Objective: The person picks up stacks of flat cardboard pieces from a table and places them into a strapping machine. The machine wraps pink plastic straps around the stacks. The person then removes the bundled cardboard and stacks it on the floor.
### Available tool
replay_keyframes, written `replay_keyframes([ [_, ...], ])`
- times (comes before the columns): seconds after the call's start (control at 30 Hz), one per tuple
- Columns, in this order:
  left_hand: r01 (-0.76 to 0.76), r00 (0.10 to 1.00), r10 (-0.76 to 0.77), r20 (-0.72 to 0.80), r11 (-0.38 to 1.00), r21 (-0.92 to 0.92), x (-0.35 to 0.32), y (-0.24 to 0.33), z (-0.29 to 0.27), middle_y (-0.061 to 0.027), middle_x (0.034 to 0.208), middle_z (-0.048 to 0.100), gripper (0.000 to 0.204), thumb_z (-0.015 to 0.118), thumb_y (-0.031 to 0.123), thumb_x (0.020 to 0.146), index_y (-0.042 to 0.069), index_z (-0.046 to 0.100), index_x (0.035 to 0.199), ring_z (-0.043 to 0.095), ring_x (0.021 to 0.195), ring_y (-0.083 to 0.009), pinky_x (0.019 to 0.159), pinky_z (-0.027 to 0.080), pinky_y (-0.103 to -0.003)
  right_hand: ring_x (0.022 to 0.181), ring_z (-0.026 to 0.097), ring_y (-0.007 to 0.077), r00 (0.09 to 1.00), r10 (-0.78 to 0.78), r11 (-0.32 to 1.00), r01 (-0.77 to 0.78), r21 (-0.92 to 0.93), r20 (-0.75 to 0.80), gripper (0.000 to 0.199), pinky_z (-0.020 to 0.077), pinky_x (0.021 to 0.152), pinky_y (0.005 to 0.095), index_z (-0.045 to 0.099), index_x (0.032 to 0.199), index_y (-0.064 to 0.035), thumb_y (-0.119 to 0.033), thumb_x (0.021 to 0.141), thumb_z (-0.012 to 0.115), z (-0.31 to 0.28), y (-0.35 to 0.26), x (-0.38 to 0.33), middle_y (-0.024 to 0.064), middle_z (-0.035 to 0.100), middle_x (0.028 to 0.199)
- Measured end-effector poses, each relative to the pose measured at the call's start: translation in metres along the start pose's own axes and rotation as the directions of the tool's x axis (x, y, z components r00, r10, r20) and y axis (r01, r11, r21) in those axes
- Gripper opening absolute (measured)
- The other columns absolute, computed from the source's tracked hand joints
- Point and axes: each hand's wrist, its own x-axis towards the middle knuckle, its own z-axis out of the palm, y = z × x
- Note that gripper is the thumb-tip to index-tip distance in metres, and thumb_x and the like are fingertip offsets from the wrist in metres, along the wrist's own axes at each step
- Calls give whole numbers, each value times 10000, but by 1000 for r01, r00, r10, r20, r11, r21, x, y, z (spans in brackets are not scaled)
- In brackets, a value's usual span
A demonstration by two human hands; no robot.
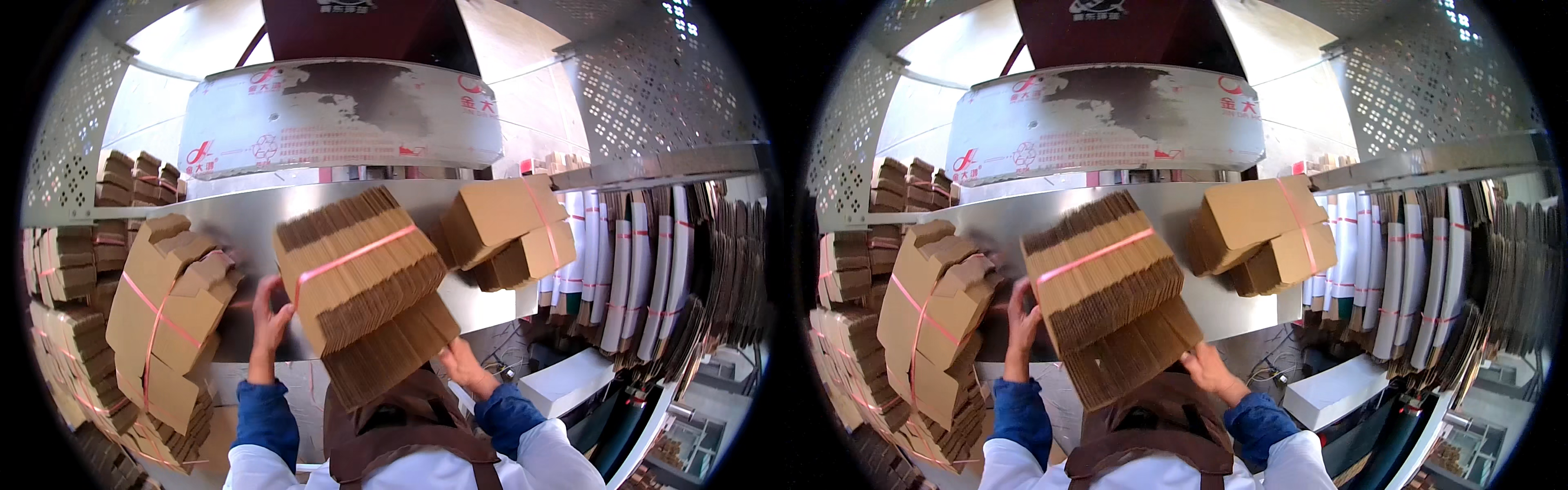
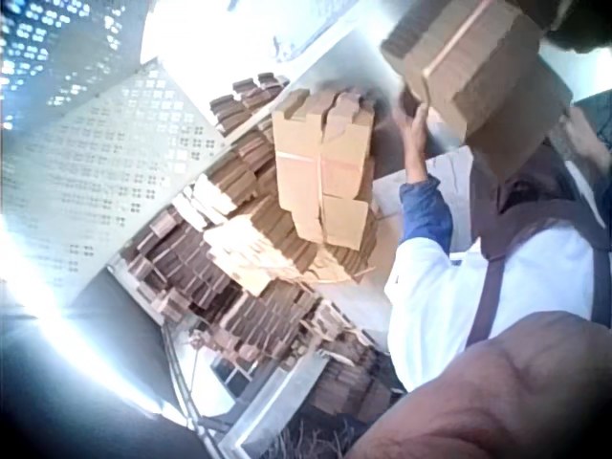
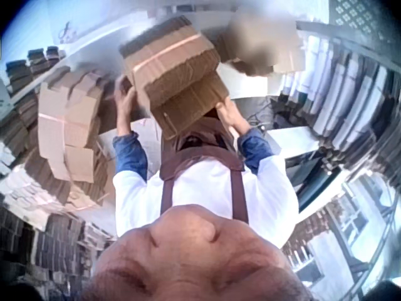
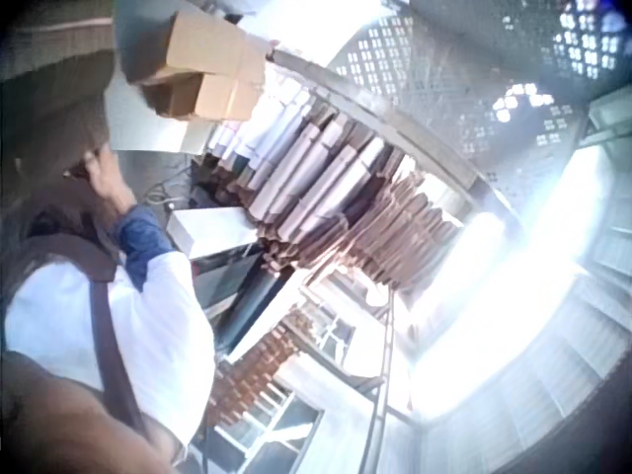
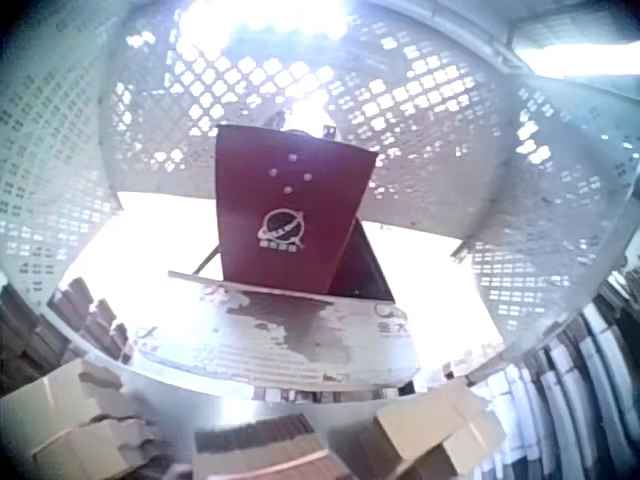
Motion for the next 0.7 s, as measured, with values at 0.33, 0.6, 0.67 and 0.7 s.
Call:
replay_keyframes([
  [0.33, 194, 952, -156, 262, 973, -126, 14, 56, 44, -68, 1133, 589, 725, 718, 457, 795, -42, 478, 1264, 540, 1061, -165, 914, 433, -298, 888, 593, 329, 949, 35, 990, 10, 142, -313, 478, 465, 801, 382, 428, 1331, -2, -345, 1004, 369, -58, -32, 14, 213, 625, 1007],
  [0.6, 412, 911, -412, 7, 911, -33, -98, 142, 132, -150, 1205, 550, 755, 745, 319, 790, -70, 378, 1323, 536, 1110, -211, 935, 441, -327, 723, 600, 170, 982, 176, 657, -70, 751, -62, 382, 495, 641, 303, 531, 1209, 15, -281, 1014, 387, -57, 84, 19, 94, 630, 887],
  [0.67, 430, 902, -429, -54, 903, 9, -97, 159, 163, -164, 1203, 553, 760, 751, 272, 782, -80, 359, 1330, 537, 1119, -219, 934, 447, -336, 673, 609, 145, 959, 263, 378, -203, 903, 106, 344, 501, 578, 289, 559, 1185, -1, -267, 1011, 426, -57, 111, 26, 78, 633, 860],
  [0.7, 409, 911, -403, -82, 910, 65, -97, 154, 173, -171, 1209, 552, 754, 758, 236, 773, -79, 360, 1331, 546, 1118, -228, 927, 460, -348, 655, 616, 151, 930, 332, 370, -284, 884, 160, 327, 522, 579, 312, 559, 1170, -8, -274, 1003, 467, -59, 121, 27, 75, 641, 826],
])
